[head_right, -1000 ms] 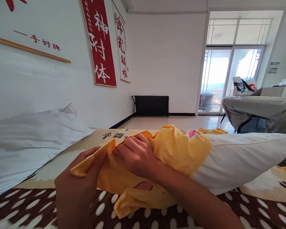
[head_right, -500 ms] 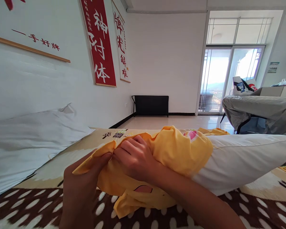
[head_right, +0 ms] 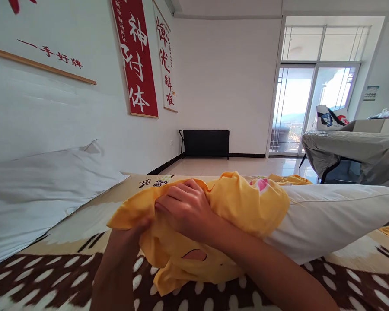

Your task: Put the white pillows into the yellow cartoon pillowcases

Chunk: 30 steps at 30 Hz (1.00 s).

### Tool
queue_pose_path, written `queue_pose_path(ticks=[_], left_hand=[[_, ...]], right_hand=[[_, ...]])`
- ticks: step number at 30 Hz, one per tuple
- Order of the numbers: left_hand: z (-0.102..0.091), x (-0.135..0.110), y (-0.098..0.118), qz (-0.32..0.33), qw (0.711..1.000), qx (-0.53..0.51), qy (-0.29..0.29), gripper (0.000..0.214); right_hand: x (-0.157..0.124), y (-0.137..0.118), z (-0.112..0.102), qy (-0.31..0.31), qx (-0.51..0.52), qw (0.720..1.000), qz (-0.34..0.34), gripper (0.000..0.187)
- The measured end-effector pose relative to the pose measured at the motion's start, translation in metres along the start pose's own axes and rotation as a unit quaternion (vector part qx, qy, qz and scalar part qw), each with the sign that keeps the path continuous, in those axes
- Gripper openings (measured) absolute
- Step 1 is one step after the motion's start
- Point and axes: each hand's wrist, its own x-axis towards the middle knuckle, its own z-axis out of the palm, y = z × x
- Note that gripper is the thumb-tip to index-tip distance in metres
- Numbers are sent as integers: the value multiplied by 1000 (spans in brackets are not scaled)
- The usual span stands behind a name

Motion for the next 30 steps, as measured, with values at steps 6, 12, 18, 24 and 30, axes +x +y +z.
queue_pose_path(ticks=[6,12,18,24,30], left_hand=[[6,-7,12,-31,998,-54,-21,50],[13,3,18,-15,998,-64,0,46],[7,4,17,21,1000,-9,9,50],[12,-9,28,15,999,43,20,48],[4,-17,37,7,994,90,60,47]], right_hand=[[0,4,-4,2,-1,1000,10,24],[-1,5,1,7,-19,1000,1,26],[-1,4,4,19,-31,999,-20,25],[0,0,3,14,-11,999,-31,24],[9,1,-12,-15,-56,998,28,14]])
